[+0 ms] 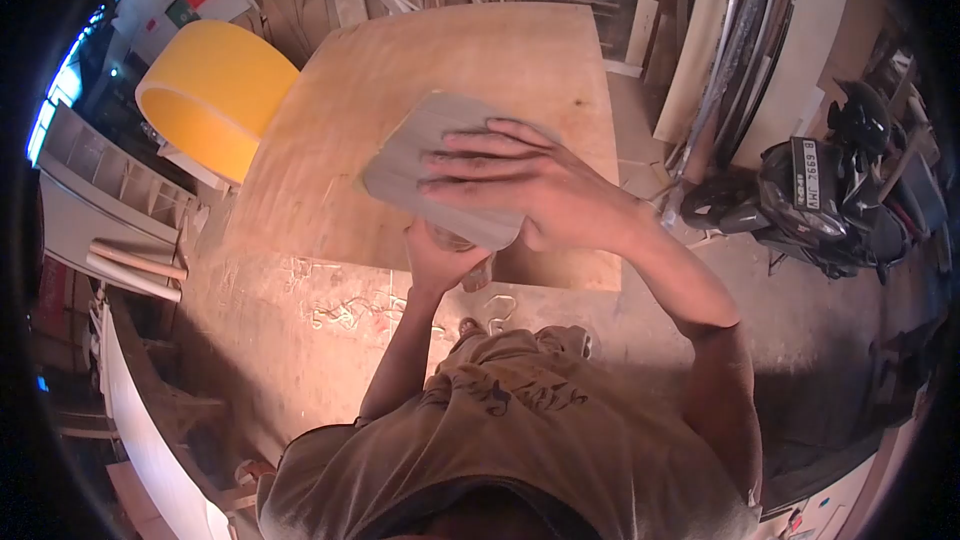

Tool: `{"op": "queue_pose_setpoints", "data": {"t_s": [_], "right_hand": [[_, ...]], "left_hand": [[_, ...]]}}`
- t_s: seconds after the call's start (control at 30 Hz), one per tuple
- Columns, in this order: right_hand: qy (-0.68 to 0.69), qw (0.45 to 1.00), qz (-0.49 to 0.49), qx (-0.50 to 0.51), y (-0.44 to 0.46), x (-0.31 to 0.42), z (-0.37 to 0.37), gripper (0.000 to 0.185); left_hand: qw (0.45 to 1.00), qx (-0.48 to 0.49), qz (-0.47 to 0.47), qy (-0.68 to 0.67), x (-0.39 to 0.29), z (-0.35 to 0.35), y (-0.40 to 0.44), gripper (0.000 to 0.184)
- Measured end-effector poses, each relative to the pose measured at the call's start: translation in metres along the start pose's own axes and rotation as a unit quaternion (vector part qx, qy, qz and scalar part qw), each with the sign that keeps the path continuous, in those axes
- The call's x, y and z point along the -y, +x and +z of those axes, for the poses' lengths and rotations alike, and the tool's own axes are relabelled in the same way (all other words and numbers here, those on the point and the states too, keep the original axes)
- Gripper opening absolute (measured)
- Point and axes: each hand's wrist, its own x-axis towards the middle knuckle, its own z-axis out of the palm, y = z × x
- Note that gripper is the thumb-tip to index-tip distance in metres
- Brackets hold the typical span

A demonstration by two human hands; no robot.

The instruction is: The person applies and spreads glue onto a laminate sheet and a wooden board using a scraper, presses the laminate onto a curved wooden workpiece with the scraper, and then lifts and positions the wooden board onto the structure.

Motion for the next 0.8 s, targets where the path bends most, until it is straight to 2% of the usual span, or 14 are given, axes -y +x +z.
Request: {"op": "queue_pose_setpoints", "data": {"t_s": [0.17,0.23,0.33,0.43,0.53,0.57,0.63,0.7,0.73,0.8], "right_hand": [[0.062,0.997,-0.031,0.04,-0.007,0.008,-0.005,0.078],[0.086,0.994,-0.043,0.044,-0.009,0.011,-0.006,0.082],[0.135,0.988,-0.072,-0.014,-0.011,0.008,-0.008,0.078],[0.181,0.974,0.005,-0.133,-0.027,-0.004,-0.021,0.073],[0.305,0.902,0.075,-0.296,-0.047,-0.016,0.003,0.064],[0.322,0.896,0.08,-0.296,-0.049,-0.016,0.01,0.059],[0.378,0.883,0.071,-0.268,-0.043,-0.013,0.025,0.05],[0.47,0.868,-0.107,-0.117,-0.009,-0.007,0.031,0.031],[0.508,0.837,-0.202,-0.039,0.015,0.0,0.035,0.021],[0.462,0.853,-0.243,0.0,0.046,0.068,0.048,0.015]], "left_hand": [[0.998,0.001,-0.009,0.069,0.021,-0.01,-0.028,0.069],[0.998,-0.031,-0.032,0.033,0.016,-0.01,-0.034,0.068],[0.997,-0.061,-0.04,0.014,0.019,-0.016,-0.043,0.064],[0.994,-0.076,-0.073,0.031,0.066,-0.025,-0.074,0.056],[0.987,-0.049,-0.146,0.05,0.104,-0.043,-0.108,0.05],[0.984,-0.046,-0.167,0.052,0.103,-0.05,-0.115,0.05],[0.975,-0.065,-0.207,0.054,0.092,-0.065,-0.136,0.049],[0.96,-0.127,-0.242,0.06,0.069,-0.072,-0.16,0.049],[0.951,-0.158,-0.258,0.062,0.057,-0.075,-0.172,0.048],[0.929,-0.233,-0.279,0.071,0.034,-0.077,-0.195,0.048]]}}
